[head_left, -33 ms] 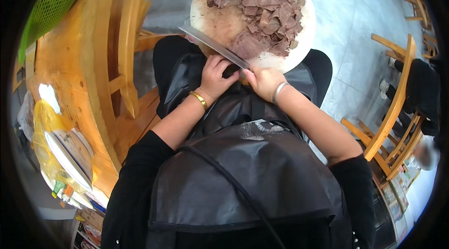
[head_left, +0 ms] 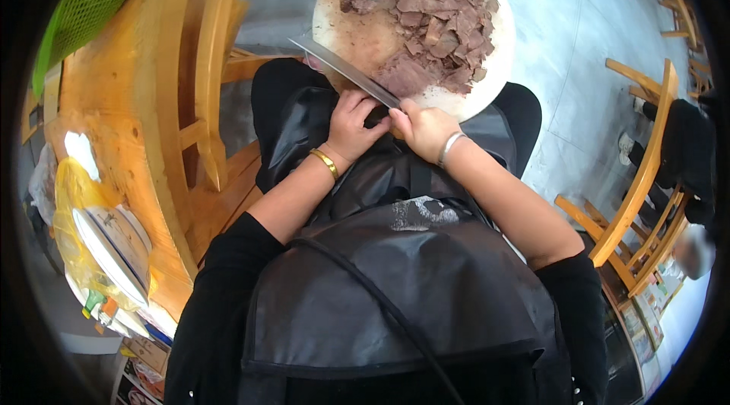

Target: The person slices cooked meat into thin pieces using a knife on a cutting board placed on their lap. The sliced meat is transferred into a green basket. The person then places a plate on the table.

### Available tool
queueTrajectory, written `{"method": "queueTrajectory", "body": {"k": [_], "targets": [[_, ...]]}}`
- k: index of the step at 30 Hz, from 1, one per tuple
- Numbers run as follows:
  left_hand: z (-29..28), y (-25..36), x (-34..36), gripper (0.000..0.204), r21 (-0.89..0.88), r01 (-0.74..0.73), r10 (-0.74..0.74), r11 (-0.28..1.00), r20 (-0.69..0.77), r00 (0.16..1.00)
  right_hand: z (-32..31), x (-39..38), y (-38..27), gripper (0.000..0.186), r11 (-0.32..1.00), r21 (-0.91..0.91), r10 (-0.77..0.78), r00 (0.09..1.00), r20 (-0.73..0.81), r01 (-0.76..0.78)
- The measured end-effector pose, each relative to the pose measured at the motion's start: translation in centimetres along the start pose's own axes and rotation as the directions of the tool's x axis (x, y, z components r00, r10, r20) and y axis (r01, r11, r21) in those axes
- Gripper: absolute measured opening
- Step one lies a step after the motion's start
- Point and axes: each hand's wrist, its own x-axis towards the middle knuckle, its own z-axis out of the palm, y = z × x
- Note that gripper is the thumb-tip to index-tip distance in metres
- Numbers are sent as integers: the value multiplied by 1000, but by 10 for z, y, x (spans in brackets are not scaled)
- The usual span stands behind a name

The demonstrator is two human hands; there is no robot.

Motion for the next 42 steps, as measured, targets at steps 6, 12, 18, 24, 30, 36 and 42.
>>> {"method": "queueTrajectory", "body": {"k": [6,12,18,24,30,36,42], "targets": [[-2,-2,0,28,21,-60,60,998,-15,998,-3,8,16,43,934,354,-8,994,-109,47],[-1,-5,-5,29,48,-50,51,998,-22,998,-33,-83,3,33,998,60,-31,999,-26,32],[1,-7,-6,29,-17,-16,15,1000,-13,1000,-50,-119,7,34,990,11,139,979,152,-142],[0,-6,-2,29,15,-35,36,999,-34,999,-33,-80,1,37,990,-25,142,976,164,-140],[-5,-3,2,31,35,-37,36,999,42,998,-1,19,1,44,998,56,-39,998,-51,42],[-10,5,0,32,90,-96,91,991,57,994,-17,-11,10,43,961,268,-52,996,-67,68],[-8,-6,-5,32,127,-89,86,988,29,996,-33,-107,2,28,999,8,46,999,27,-47]]}}
